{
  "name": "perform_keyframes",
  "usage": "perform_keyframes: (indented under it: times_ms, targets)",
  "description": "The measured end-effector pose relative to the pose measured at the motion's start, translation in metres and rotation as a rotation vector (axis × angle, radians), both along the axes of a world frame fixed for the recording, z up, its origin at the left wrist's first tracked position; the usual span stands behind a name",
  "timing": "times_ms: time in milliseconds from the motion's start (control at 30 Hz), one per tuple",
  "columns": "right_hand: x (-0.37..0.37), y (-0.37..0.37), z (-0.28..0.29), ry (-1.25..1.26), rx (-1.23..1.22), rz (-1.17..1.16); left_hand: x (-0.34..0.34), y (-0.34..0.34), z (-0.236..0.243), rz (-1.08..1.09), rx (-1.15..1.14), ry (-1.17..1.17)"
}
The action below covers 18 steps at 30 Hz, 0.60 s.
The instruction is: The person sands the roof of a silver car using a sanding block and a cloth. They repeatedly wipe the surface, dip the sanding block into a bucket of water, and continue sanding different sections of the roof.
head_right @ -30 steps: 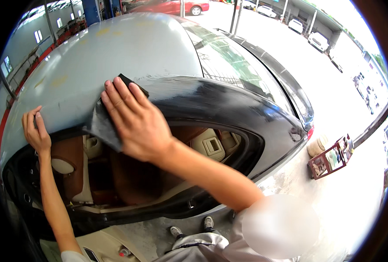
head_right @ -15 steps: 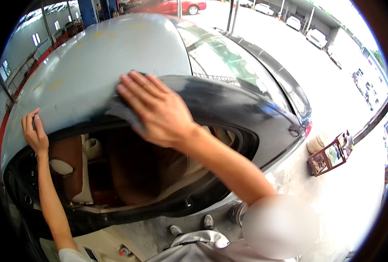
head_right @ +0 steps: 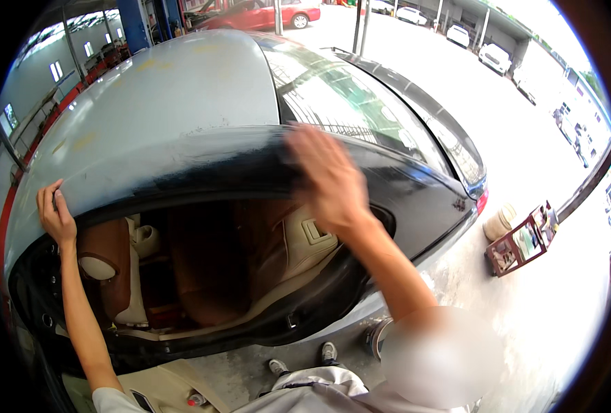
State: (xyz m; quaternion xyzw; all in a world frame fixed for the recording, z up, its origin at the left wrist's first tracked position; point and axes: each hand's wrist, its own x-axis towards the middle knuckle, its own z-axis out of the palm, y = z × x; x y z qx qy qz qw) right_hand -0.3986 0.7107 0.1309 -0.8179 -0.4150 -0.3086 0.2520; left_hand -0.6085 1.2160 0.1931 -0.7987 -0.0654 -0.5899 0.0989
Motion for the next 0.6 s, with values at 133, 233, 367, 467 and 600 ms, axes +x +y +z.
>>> perform_keyframes:
  times_ms: [133, 233, 367, 467, 600]
  targets:
    - [0.016, -0.107, -0.045, 0.185, 0.119, -0.178, 0.007, -0.011, -0.005, 0.028, -0.117, -0.053]
    - [-0.002, -0.063, -0.045, -0.044, 0.001, -0.075, 0.019, -0.031, -0.007, 0.102, -0.188, -0.056]
    - [-0.045, 0.04, -0.022, -0.134, -0.058, 0.192, 0.015, -0.046, 0.001, 0.093, -0.2, -0.061]
    - [-0.089, 0.129, -0.003, -0.216, -0.191, 0.318, 0.014, -0.047, 0.006, 0.06, -0.184, -0.081]
    - [-0.119, 0.221, 0.016, -0.249, -0.223, 0.41, 0.008, -0.038, -0.002, -0.034, -0.167, 0.011]
